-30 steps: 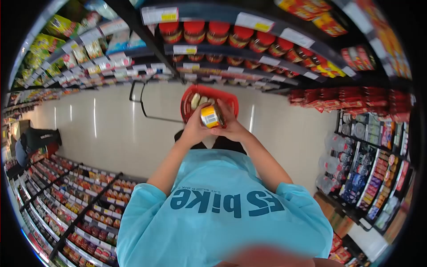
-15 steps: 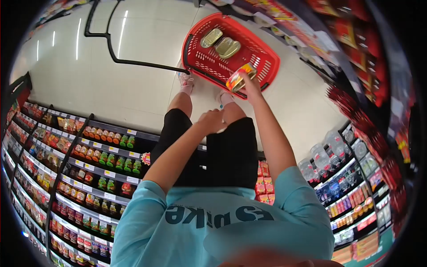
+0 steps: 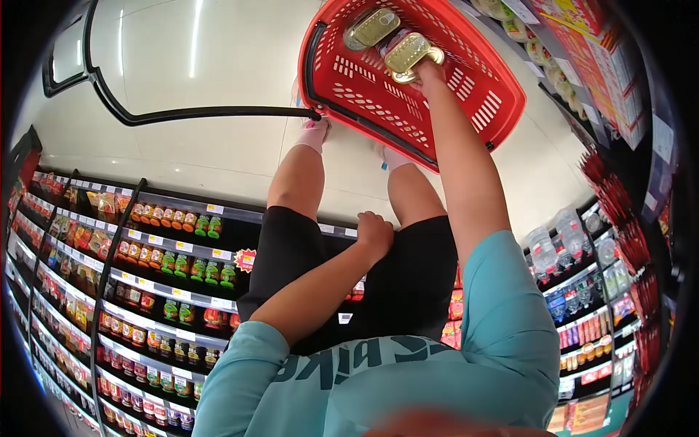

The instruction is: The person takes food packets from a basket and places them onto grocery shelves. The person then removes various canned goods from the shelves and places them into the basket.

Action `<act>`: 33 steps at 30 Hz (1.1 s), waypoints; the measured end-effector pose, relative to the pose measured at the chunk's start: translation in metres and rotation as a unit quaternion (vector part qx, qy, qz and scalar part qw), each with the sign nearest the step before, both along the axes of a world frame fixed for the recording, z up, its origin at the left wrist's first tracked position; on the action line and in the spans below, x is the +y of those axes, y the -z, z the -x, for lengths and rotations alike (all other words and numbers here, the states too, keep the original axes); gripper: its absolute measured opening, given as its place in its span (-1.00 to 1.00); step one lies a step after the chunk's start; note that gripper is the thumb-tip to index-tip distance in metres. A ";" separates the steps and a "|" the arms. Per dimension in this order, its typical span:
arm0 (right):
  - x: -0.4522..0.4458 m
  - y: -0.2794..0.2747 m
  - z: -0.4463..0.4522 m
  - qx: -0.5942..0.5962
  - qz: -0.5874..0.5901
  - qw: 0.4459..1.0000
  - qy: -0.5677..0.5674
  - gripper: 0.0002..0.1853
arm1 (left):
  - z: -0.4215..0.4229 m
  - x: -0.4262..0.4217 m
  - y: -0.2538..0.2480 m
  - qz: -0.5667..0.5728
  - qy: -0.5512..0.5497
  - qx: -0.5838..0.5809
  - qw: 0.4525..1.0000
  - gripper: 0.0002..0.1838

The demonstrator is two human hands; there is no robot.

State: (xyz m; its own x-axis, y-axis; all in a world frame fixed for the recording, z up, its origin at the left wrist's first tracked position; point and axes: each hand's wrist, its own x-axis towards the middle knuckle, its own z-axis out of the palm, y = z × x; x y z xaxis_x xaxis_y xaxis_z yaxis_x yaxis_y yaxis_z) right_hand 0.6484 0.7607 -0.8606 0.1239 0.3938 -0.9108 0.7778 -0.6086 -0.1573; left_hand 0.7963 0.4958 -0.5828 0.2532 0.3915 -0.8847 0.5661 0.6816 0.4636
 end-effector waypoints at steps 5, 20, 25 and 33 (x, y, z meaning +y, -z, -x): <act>-0.007 -0.021 0.016 -0.084 -0.053 0.995 -0.018 -0.48 | 0.001 0.004 -0.002 0.007 -0.013 -0.038 0.999 -0.68; -0.004 0.050 -0.006 0.090 -0.263 0.949 0.150 -0.49 | 0.001 0.003 0.001 -0.001 -0.027 -0.030 0.999 -0.69; -0.001 0.052 -0.006 0.264 -0.123 0.838 0.462 -0.44 | 0.000 0.002 0.002 -0.009 -0.030 -0.031 0.999 -0.69; -0.004 -0.004 -0.031 -0.030 -0.265 0.948 -0.173 -0.30 | -0.007 0.000 0.000 -0.005 -0.048 -0.022 0.999 -0.70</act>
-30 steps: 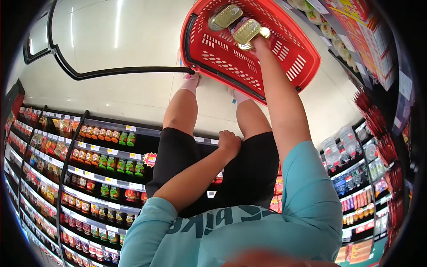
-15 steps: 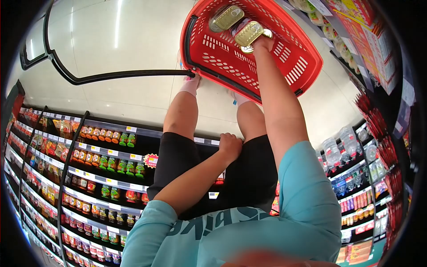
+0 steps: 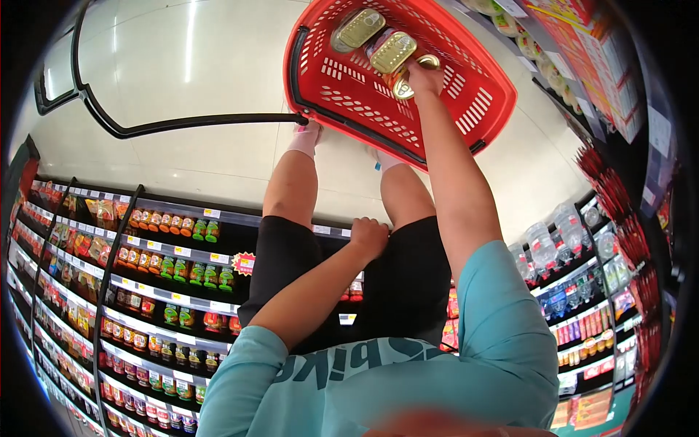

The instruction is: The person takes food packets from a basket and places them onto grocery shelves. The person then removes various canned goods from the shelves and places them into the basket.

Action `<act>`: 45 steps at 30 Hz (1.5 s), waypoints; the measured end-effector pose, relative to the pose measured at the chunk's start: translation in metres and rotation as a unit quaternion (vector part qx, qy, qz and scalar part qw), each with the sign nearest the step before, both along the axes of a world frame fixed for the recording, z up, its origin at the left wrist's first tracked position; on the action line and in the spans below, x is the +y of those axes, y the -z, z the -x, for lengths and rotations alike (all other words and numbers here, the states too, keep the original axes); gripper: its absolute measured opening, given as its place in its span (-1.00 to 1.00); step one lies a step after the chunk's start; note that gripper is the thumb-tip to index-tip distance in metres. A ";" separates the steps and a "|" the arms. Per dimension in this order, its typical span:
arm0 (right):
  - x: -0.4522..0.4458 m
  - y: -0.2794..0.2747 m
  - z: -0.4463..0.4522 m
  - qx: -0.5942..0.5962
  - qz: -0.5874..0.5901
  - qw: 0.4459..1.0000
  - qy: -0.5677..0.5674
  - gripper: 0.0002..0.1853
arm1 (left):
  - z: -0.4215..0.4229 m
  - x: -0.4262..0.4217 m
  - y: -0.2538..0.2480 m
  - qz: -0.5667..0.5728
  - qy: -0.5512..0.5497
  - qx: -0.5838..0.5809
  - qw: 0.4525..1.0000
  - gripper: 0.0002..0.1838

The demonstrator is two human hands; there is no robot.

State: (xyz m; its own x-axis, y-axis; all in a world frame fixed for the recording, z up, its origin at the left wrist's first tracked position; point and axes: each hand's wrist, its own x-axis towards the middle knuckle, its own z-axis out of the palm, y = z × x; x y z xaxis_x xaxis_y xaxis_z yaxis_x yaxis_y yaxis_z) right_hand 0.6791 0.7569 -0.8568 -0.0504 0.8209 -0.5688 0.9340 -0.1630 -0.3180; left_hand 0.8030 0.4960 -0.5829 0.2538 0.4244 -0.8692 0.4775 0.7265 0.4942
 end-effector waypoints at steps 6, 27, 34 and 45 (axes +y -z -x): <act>0.007 -0.160 -0.007 0.174 0.107 0.976 0.083 -0.46 | 0.014 -0.001 -0.007 0.019 -0.048 -0.014 0.999 -0.57; 0.078 -0.791 -0.139 0.429 0.300 0.828 -0.200 -0.30 | 0.165 0.153 -0.496 -0.289 -0.398 -0.284 0.823 -0.06; 0.120 -0.886 -0.160 0.288 0.169 0.833 -0.441 -0.15 | 0.144 0.217 -0.563 -0.351 -0.238 -0.164 0.891 -0.10; 0.176 -0.965 -0.177 0.337 -0.022 0.830 -0.444 0.16 | 0.146 0.277 -0.633 -0.454 -0.350 -0.190 0.797 -0.18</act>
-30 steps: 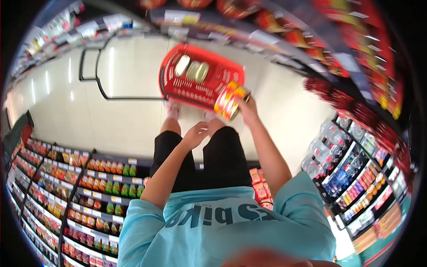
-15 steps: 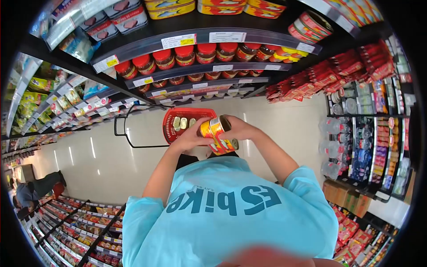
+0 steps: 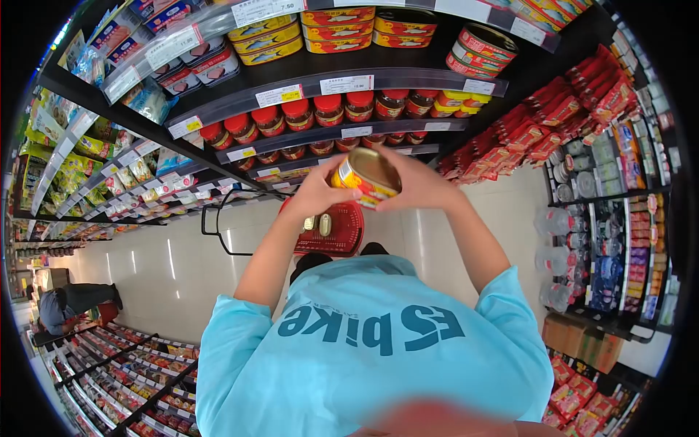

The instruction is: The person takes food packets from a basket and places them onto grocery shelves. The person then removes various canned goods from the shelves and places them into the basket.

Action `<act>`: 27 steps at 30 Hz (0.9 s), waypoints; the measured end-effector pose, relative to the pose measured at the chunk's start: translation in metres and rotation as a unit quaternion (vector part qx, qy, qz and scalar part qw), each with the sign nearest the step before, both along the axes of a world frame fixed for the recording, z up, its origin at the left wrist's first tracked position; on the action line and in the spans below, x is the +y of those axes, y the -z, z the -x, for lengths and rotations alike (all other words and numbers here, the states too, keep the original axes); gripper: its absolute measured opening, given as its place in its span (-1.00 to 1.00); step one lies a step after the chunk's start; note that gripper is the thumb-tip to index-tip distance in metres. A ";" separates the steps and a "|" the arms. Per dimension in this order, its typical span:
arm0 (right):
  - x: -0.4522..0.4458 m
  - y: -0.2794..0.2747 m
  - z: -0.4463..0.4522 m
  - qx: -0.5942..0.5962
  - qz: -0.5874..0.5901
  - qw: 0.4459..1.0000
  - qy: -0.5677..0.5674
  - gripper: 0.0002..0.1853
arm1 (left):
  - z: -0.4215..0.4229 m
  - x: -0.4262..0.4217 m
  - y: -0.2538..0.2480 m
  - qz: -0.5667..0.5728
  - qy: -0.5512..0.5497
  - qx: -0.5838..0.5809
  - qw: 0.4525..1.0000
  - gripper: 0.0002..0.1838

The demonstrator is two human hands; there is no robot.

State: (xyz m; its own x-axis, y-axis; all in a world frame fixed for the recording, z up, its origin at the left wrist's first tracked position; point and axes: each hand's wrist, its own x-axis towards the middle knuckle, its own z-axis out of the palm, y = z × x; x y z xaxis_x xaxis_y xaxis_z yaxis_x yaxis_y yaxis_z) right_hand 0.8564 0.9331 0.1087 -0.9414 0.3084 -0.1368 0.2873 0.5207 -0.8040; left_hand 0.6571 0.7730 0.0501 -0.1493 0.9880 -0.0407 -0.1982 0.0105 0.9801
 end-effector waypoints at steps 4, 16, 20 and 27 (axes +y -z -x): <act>0.040 -0.034 0.019 0.075 -0.031 0.996 0.030 0.03 | 0.014 0.030 -0.032 -0.036 -0.098 0.024 0.994 -0.21; 0.148 -0.077 0.134 0.224 -0.168 0.958 0.060 -0.11 | 0.134 0.138 -0.107 -0.109 -0.159 0.382 0.904 -0.18; 0.151 -0.060 0.145 0.202 -0.269 0.935 0.110 -0.05 | 0.150 0.156 -0.083 -0.123 -0.162 0.415 0.887 -0.20; 0.160 -0.009 0.148 0.316 -0.090 0.937 0.115 -0.17 | 0.142 0.145 -0.081 -0.058 -0.208 0.542 0.812 -0.16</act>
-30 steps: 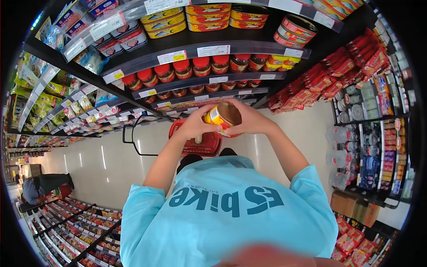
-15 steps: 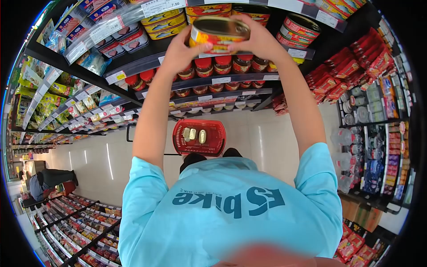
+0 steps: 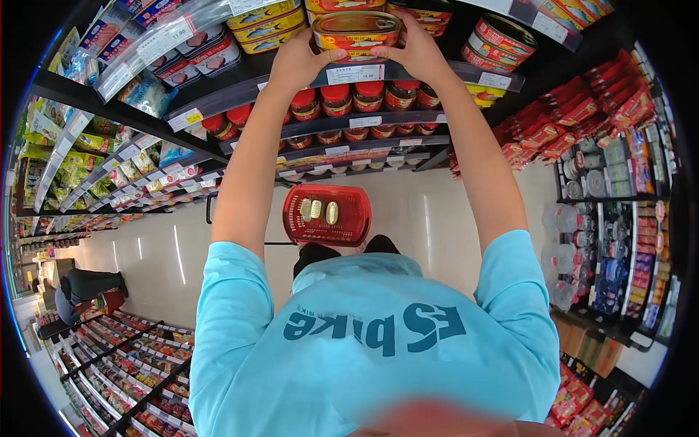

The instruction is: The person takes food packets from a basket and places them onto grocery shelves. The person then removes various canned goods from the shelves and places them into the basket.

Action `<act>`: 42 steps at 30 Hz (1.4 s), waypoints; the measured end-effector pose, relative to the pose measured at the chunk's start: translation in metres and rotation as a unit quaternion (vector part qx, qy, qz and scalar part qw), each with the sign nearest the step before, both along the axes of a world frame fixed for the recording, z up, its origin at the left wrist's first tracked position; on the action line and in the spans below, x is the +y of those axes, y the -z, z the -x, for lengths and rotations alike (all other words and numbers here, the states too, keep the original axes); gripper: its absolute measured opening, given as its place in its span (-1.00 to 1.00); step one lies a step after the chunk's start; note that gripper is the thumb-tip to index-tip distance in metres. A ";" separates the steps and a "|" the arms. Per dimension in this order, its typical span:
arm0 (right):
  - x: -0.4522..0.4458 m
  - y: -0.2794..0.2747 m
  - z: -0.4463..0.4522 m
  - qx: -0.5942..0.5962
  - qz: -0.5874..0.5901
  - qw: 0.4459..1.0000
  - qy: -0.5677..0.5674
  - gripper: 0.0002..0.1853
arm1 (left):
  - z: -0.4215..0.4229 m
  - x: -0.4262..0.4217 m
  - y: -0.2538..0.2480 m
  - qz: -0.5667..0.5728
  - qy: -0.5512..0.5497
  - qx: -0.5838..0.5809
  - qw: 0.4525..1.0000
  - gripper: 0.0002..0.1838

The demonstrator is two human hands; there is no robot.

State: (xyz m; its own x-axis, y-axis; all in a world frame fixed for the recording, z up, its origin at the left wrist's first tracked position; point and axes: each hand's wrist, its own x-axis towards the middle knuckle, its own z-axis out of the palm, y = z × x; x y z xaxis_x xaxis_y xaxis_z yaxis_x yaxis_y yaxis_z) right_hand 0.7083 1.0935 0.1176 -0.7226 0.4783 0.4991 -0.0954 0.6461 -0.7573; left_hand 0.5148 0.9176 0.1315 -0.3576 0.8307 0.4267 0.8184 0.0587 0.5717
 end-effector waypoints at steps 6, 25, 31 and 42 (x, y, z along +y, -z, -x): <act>-0.056 -0.012 -0.029 0.125 -0.127 0.968 0.176 -0.38 | -0.022 -0.040 0.047 -0.084 -0.110 0.240 0.961 -0.22; -0.292 0.621 -0.045 -0.570 0.474 0.664 0.092 -0.59 | -0.126 -0.355 0.523 0.364 0.121 -0.372 0.845 -0.74; -0.331 0.809 -0.012 -0.588 0.499 0.616 0.162 -0.27 | -0.179 -0.424 0.668 0.510 0.119 -0.421 0.740 -0.61; -0.345 1.083 0.038 -0.630 0.309 0.677 0.223 -0.23 | -0.182 -0.435 0.696 0.672 0.207 -0.374 0.605 -0.54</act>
